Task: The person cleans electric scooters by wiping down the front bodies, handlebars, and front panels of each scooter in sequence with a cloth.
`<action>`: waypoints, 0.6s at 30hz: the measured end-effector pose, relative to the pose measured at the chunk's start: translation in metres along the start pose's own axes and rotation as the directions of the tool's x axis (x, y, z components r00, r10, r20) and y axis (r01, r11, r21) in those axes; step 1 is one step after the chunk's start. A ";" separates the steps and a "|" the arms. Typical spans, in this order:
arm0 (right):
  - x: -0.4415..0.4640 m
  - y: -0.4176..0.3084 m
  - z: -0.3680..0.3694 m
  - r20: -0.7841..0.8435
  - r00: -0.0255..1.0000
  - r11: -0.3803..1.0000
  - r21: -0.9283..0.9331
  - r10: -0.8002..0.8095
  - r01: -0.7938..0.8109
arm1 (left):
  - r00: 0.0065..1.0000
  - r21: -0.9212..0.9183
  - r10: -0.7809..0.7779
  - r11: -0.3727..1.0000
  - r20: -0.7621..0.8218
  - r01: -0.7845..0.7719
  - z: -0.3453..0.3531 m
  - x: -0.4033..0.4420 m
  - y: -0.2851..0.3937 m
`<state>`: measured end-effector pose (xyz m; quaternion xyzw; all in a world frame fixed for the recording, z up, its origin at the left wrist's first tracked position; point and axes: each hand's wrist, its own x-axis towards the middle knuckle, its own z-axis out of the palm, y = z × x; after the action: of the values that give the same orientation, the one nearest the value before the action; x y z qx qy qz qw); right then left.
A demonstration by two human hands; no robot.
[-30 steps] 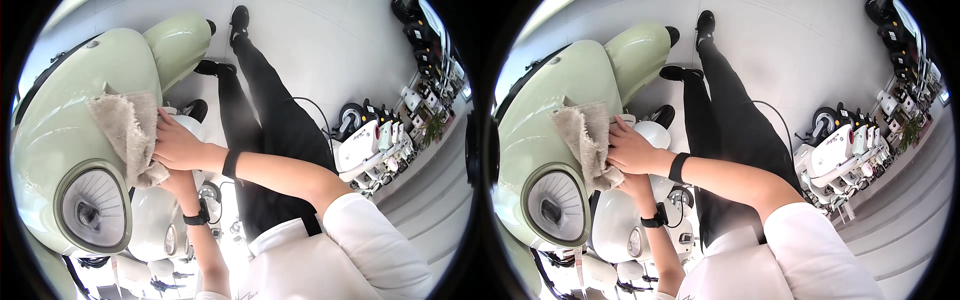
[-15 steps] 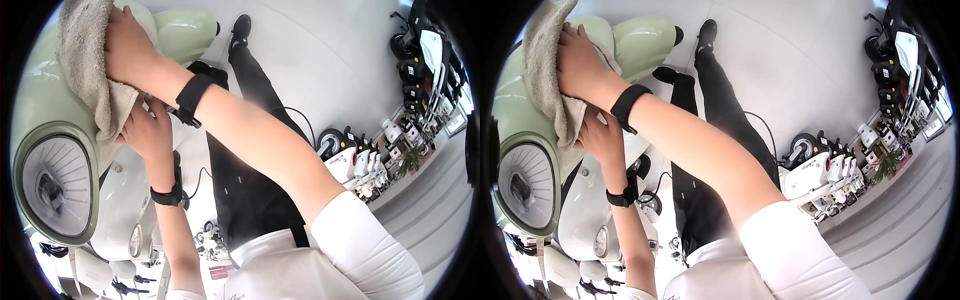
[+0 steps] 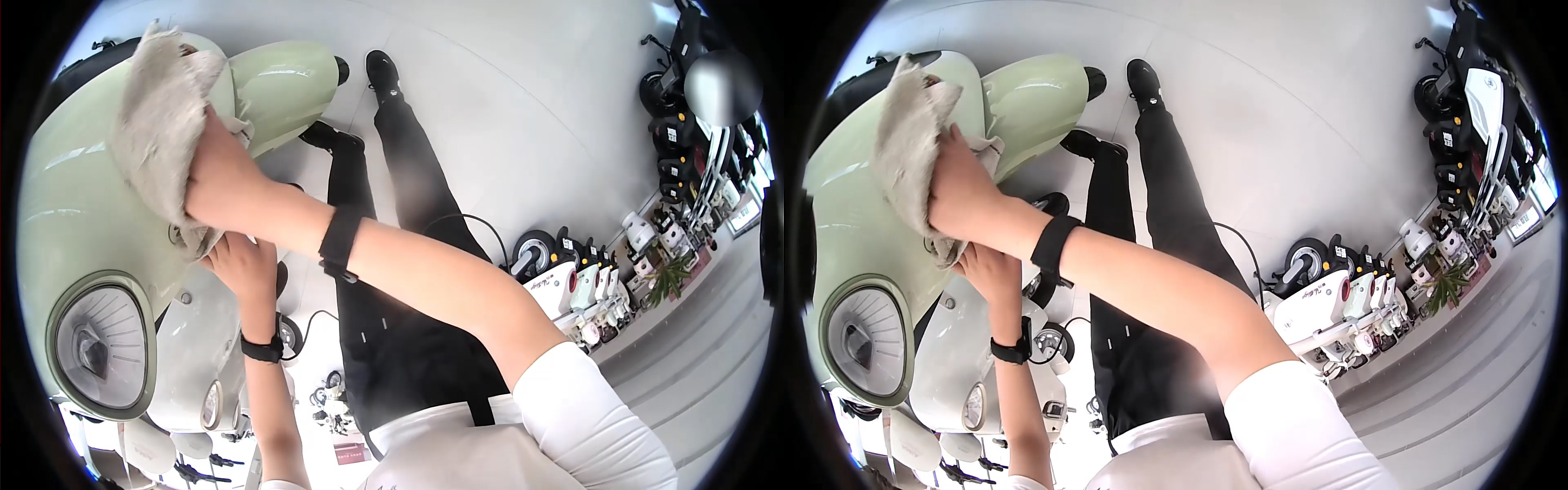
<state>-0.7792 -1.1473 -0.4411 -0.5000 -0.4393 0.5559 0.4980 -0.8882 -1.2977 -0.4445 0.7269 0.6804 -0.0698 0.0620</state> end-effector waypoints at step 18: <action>0.020 0.142 -0.089 0.163 0.980 0.694 -0.693 -0.110 0.193 | 0.980 -0.348 -0.193 0.923 -0.041 0.167 0.101 0.055 0.097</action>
<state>-0.7071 -1.1450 -0.5937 -0.5831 -0.6846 0.3291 0.2882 -0.7894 -1.2688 -0.5544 0.6415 0.7478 0.0715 0.1554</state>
